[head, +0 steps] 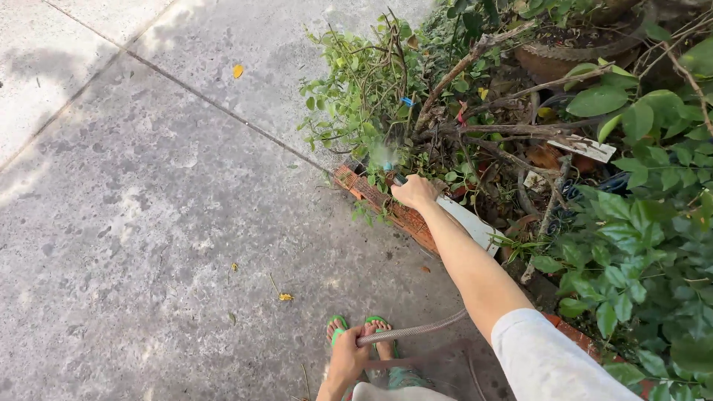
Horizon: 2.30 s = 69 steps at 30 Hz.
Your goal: Watering various garden plants and potted flowers using a hose with a spray nozzle attachment.
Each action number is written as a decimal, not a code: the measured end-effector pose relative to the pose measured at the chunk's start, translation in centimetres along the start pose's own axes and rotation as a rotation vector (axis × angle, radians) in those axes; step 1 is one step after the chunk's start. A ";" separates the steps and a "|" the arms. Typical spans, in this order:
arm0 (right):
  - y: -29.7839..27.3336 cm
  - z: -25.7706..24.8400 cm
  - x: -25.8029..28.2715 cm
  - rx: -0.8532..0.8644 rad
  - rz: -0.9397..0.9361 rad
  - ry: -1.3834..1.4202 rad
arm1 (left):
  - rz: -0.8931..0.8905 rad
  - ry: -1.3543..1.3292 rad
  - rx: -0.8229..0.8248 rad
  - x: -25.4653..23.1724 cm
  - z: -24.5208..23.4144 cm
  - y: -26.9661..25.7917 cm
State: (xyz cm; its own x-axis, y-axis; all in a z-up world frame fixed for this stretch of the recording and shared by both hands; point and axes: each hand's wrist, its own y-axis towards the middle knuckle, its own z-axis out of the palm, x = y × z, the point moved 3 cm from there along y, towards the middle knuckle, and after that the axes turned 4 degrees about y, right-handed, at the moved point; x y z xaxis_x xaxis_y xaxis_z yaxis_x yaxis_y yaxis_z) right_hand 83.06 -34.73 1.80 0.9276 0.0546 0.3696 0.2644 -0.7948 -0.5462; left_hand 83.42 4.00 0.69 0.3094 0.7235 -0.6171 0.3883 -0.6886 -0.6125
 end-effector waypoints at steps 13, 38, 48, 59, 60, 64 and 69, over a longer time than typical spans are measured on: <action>1.1 -1.4 -2.2 -0.083 0.311 0.239 | 0.049 0.055 0.156 1.4 -6.2 7.7; 13.7 0.2 -0.4 -0.039 0.421 0.259 | -0.122 0.263 0.136 14.5 2.0 20.2; 7.2 -4.0 -8.2 -0.051 0.641 0.353 | -0.074 0.296 0.236 13.1 1.0 19.7; 0.3 -7.3 -13.0 -0.219 0.674 0.443 | 0.125 0.352 0.347 2.1 -2.0 17.6; -0.7 -7.3 -12.8 -0.194 0.687 0.433 | 0.165 0.327 0.364 1.8 -1.9 17.6; -4.0 -6.7 -15.7 -0.225 0.754 0.440 | 0.228 0.334 0.427 -0.4 -2.1 17.1; -7.9 -7.4 -21.6 -0.331 0.812 0.535 | 0.246 0.384 0.415 0.9 -0.4 18.0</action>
State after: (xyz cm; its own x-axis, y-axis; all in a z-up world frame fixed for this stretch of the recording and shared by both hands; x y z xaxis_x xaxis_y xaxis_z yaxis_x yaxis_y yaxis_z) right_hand 58.95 -34.08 3.67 0.5335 -0.7863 0.3118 -0.5521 -0.6030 -0.5759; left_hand 91.03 -7.74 -10.74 0.6673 0.4544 -0.5901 -0.0802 -0.7438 -0.6635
